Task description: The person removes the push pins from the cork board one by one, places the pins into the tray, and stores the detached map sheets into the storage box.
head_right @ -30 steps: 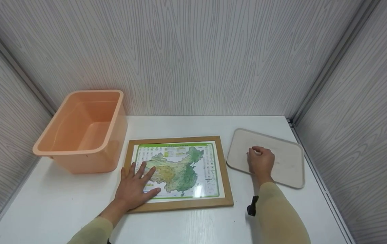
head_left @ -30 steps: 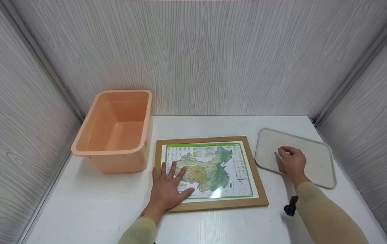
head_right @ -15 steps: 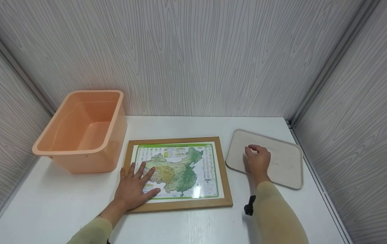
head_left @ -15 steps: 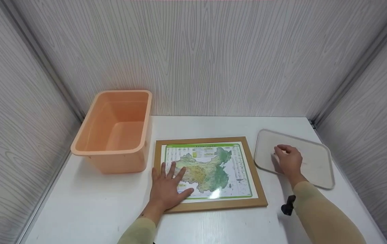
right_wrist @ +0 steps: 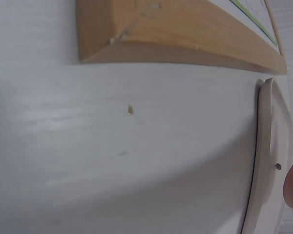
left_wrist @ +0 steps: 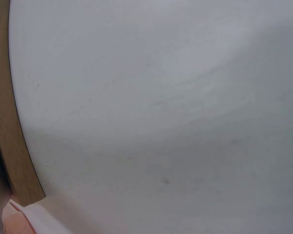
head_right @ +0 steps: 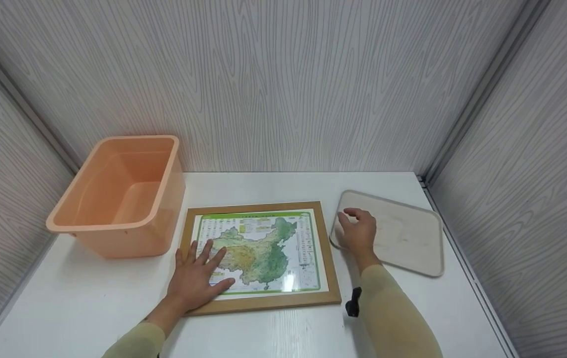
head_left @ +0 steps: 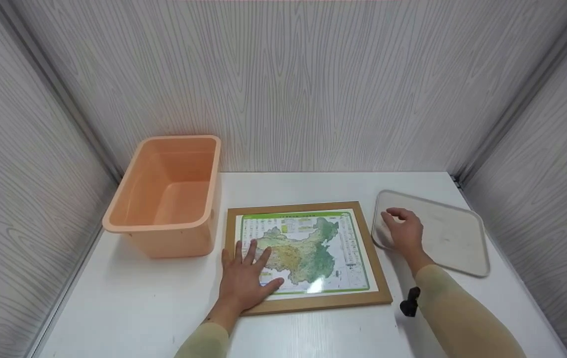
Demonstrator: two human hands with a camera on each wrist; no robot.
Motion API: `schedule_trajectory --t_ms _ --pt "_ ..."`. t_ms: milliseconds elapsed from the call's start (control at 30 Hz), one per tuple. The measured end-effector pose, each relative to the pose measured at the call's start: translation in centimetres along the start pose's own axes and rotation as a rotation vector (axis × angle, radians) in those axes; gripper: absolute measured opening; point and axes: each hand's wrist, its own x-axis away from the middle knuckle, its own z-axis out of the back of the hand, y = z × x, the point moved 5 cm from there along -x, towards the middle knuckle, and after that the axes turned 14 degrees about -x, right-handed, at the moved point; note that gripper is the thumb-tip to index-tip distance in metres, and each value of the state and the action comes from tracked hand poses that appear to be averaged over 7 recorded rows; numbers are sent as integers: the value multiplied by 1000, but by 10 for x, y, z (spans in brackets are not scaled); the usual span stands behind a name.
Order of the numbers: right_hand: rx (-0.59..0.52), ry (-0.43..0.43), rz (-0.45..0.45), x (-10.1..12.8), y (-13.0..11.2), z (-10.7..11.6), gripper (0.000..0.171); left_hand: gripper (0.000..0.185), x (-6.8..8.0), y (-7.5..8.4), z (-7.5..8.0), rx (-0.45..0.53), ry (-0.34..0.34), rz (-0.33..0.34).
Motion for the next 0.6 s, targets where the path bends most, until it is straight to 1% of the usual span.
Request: schedule_trajectory --t_ms 167,333,467,600 --pt "13 -34 15 1 -5 -20 35 95 1 -1 0 4 2 -1" --pt "-30 -68 38 6 -13 -40 38 94 0 -2 -2 15 -3 3" --pt "-39 -114 10 10 -16 -57 42 94 0 -2 -1 19 -8 5" --pt "-22 -165 -21 15 -18 -72 52 94 0 -1 -1 22 -15 3"
